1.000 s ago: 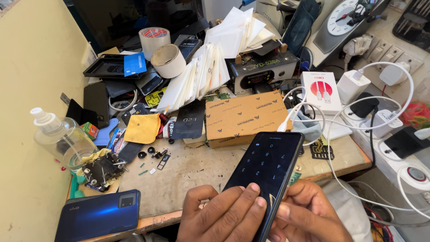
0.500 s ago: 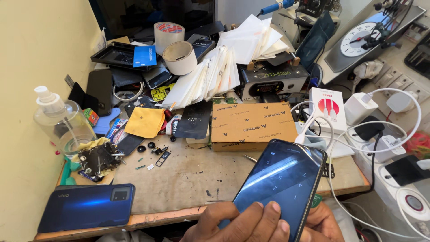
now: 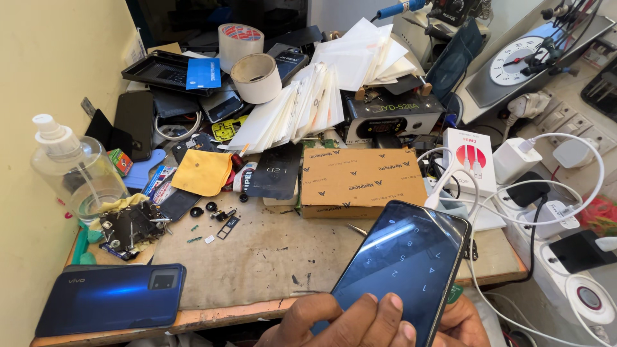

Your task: The person works at a cluttered repair bench on a disassembled smartphone. They open a cardboard box, handle the phone body and its separated back cover, plug in a charging cable, power the phone on, enter the unlock PIN on the keypad, navigate the home screen, then hold the phone and pry at its edge with a fingernail while working on the device.

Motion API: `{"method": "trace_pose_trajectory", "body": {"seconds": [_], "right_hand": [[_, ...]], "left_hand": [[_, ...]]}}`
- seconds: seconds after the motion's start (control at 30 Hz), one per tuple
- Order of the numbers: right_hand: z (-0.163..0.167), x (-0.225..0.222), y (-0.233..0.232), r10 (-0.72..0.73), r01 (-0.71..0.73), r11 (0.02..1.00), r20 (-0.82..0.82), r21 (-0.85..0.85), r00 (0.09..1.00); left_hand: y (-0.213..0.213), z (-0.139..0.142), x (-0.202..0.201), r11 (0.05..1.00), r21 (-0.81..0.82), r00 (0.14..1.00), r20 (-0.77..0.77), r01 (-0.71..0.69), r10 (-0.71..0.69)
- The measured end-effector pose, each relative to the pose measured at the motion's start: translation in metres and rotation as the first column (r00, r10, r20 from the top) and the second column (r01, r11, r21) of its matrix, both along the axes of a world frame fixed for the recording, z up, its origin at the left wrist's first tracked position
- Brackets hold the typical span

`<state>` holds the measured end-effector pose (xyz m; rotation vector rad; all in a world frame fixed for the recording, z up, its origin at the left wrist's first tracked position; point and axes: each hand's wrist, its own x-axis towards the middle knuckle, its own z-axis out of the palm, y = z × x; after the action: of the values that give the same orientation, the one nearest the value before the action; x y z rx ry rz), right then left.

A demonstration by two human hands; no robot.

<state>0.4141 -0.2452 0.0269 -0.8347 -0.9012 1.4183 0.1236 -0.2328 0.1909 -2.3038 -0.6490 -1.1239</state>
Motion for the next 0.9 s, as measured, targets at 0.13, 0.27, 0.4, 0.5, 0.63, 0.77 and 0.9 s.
{"method": "trace_pose_trajectory", "body": {"seconds": [0.13, 0.27, 0.4, 0.5, 0.63, 0.77, 0.9], "right_hand": [[0.006, -0.002, 0.0, 0.022, -0.022, 1.0, 0.031, -0.004, 0.999], [0.01, -0.009, -0.003, -0.018, 0.019, 1.0, 0.05, -0.007, 0.999], [0.01, -0.007, -0.001, -0.021, 0.022, 1.0, 0.066, -0.01, 0.998], [0.008, -0.004, -0.002, -0.014, 0.012, 1.0, 0.116, 0.016, 0.993], [0.006, -0.002, -0.004, -0.025, 0.023, 1.0, 0.103, 0.012, 0.994], [0.004, -0.002, -0.005, -0.007, 0.005, 1.0, 0.076, 0.031, 0.997], [-0.001, -0.001, -0.008, -0.028, 0.027, 0.999, 0.052, 0.021, 0.998]], "left_hand": [[-0.001, -0.001, -0.001, 1.0, 0.002, 1.0, -0.004, -0.019, 0.019], [0.0, -0.002, 0.001, 0.999, 0.025, 0.999, -0.017, -0.036, 0.036], [0.001, -0.003, 0.005, 0.999, 0.033, 0.999, 0.018, -0.044, 0.043], [0.0, -0.002, 0.006, 0.999, 0.039, 0.999, 0.0, -0.036, 0.036], [-0.002, -0.001, 0.005, 1.0, 0.005, 1.0, -0.011, -0.02, 0.02], [-0.001, 0.0, 0.005, 0.999, 0.025, 1.0, -0.014, -0.024, 0.025], [-0.001, 0.0, 0.005, 0.997, 0.069, 0.999, -0.033, -0.035, 0.037]]}}
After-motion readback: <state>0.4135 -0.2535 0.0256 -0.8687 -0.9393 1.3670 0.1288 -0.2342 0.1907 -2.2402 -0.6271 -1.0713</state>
